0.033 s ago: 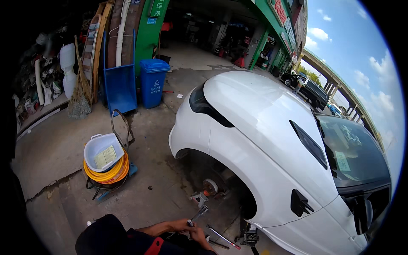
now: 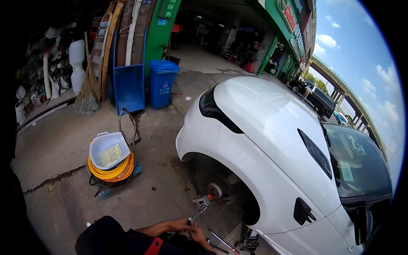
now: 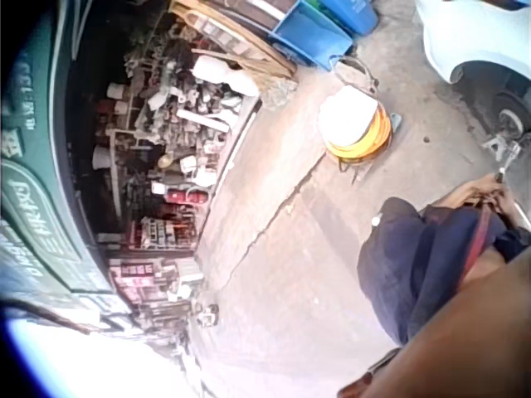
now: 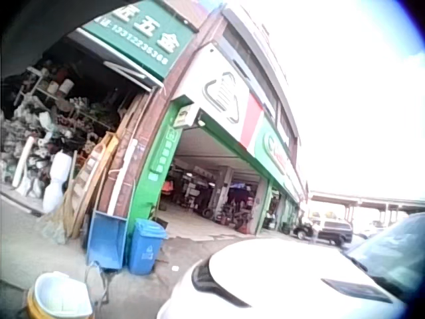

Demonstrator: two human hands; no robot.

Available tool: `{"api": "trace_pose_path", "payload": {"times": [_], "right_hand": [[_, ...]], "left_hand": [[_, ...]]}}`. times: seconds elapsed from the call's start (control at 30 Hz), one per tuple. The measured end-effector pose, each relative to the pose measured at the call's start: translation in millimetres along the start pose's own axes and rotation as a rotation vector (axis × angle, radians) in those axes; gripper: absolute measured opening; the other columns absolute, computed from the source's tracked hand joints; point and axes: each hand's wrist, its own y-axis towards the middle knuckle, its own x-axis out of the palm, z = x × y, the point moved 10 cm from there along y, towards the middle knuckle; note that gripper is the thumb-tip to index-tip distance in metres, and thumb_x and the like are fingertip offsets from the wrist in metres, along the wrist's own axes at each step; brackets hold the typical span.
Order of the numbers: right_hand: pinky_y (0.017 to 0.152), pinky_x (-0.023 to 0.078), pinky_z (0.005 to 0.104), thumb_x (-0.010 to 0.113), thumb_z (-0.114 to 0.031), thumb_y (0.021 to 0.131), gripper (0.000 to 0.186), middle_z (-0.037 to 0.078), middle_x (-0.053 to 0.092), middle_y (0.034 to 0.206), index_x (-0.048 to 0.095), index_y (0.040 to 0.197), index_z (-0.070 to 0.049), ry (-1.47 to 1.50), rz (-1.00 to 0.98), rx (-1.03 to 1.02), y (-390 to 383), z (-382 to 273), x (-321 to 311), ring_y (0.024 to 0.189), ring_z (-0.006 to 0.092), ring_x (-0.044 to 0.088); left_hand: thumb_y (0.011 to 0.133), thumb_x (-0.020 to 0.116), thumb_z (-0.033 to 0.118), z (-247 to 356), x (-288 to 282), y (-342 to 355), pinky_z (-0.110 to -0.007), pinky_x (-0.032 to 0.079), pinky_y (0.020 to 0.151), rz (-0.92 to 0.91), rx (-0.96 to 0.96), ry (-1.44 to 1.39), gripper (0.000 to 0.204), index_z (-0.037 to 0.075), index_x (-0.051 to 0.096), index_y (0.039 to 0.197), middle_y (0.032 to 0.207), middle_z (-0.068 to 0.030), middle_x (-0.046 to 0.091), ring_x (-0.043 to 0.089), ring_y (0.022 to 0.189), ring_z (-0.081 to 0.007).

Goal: The person lifts a tire onto the wheel hub of a white car, aligns it, and secures it by hand-tightening lug nuts. Then the person uses a lug wrench to tighten the lug nuts further.

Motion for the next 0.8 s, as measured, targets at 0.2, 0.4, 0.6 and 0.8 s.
{"api": "trace_pose_path", "payload": {"times": [0.2,0.4,0.6,0.8], "right_hand": [[0.047,0.035,0.0237,0.057,-0.017,0.090,0.017,-0.004,0.048,0.058,0.059,0.080,-0.004,0.148,-0.237,0.228,114.5,-77.2,74.7,0.052,0.0068,0.046],[0.046,0.032,0.0226,0.059,-0.023,0.092,0.021,-0.005,0.050,0.060,0.065,0.086,-0.003,0.336,-0.333,0.131,197.7,-101.3,102.7,0.051,0.0034,0.042],[0.059,0.044,0.0269,0.063,-0.027,0.089,0.026,0.000,0.061,0.070,0.068,0.092,-0.003,0.110,-0.575,0.093,316.9,-53.9,119.3,0.064,0.0081,0.055],[0.059,0.043,0.0273,0.063,-0.029,0.089,0.026,0.000,0.058,0.065,0.068,0.093,-0.004,0.192,-0.656,0.012,485.5,-96.0,113.6,0.062,0.0083,0.053]], "left_hand": [[0.093,0.057,0.031,90.2,-123.8,-91.2,-0.020,0.022,0.043,0.453,0.395,-0.072,0.038,0.014,0.045,0.124,0.064,0.0042,0.038,0.028,0.048,-0.0030],[0.095,0.034,0.057,123.1,-297.8,-123.2,-0.021,0.026,0.044,0.706,0.526,-0.451,0.052,0.017,0.041,0.128,0.062,0.0023,0.035,0.028,0.047,-0.0060],[0.093,0.035,0.060,68.6,-533.8,-166.0,-0.025,0.026,0.040,1.270,0.362,-0.208,0.050,0.013,0.048,0.080,0.053,0.0043,0.034,0.031,0.041,-0.0080],[0.081,0.040,0.074,-82.3,-516.7,-187.5,-0.032,0.042,0.052,1.089,-0.642,0.330,0.074,0.003,0.059,0.087,0.067,-0.0080,0.054,0.053,0.057,-0.0206]]}}
